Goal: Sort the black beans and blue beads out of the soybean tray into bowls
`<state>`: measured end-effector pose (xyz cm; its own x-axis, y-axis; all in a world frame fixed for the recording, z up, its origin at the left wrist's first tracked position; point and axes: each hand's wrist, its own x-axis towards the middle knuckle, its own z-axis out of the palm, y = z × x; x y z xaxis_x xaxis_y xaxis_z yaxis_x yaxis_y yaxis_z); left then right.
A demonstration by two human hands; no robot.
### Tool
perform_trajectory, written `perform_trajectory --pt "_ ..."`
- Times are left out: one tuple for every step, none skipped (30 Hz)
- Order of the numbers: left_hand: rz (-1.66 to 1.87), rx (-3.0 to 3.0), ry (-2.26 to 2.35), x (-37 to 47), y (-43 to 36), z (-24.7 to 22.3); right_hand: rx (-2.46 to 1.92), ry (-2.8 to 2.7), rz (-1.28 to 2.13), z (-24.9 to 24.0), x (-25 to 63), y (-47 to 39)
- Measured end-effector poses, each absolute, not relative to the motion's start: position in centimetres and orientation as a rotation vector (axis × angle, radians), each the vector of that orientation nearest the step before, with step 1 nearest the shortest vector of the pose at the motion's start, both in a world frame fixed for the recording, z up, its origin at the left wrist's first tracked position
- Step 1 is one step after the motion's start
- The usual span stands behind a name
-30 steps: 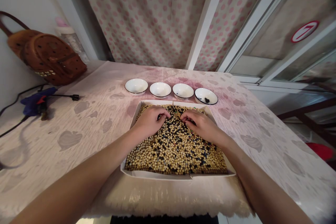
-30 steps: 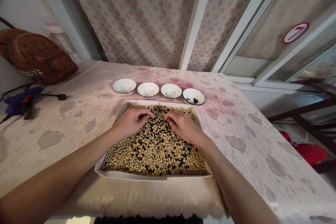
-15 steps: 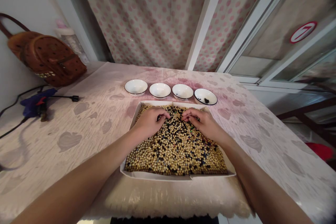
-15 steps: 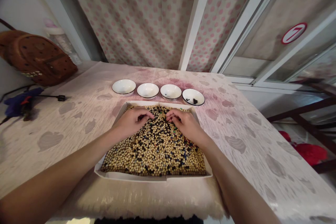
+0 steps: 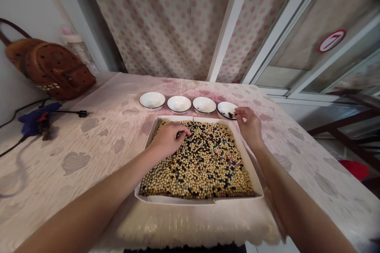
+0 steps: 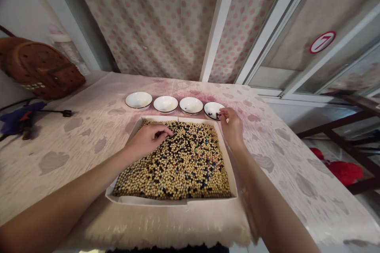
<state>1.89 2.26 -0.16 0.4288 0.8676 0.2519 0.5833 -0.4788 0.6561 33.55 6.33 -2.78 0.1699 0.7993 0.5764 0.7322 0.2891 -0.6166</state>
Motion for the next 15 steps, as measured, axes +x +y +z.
perform_trajectory --pt "0.796 2.210 1.221 1.9 2.2 -0.1 -1.468 -1.571 0.082 -3.0 34.0 6.7" --pt "0.795 2.211 1.219 1.9 2.2 -0.1 -1.484 -1.578 0.083 -3.3 34.3 6.9" --pt "0.794 2.212 1.217 1.9 2.2 -0.1 -1.502 -1.584 0.087 -3.5 34.4 7.1" --pt "0.793 2.213 1.214 1.9 2.2 -0.1 -1.519 -1.590 0.090 -3.6 34.4 7.2" --pt "0.796 2.214 1.210 1.9 2.2 -0.1 -1.535 -1.593 0.092 -3.6 34.3 7.1" --pt "0.798 2.214 1.206 1.9 2.2 0.0 -1.547 -1.594 0.087 -3.6 34.2 7.0" --pt "0.802 2.214 1.203 1.9 2.1 0.0 -1.553 -1.596 0.076 -3.6 34.1 6.9" --pt "0.805 2.214 1.200 1.9 2.1 0.0 -1.552 -1.601 0.058 -3.4 33.9 6.7" --pt "0.807 2.215 1.198 1.9 2.1 0.0 -1.544 -1.608 0.033 -3.2 33.7 6.5" --pt "0.809 2.215 1.196 1.9 2.1 -0.1 -1.529 -1.615 0.007 -2.9 33.6 6.2" --pt "0.809 2.215 1.195 1.9 2.1 -0.1 -1.507 -1.624 -0.013 -2.5 33.3 5.9" --pt "0.808 2.214 1.196 1.9 2.2 -0.1 -1.478 -1.639 -0.018 -2.1 33.0 5.5" --pt "0.809 2.214 1.198 1.9 2.2 -0.2 -1.445 -1.665 0.000 -1.6 32.7 5.0" --pt "0.808 2.215 1.201 1.9 2.3 -0.3 -1.406 -1.713 0.046 -1.2 32.2 4.5" --pt "0.807 2.216 1.204 1.8 2.3 -0.3 -1.367 -1.782 0.114 -0.7 31.7 4.0"
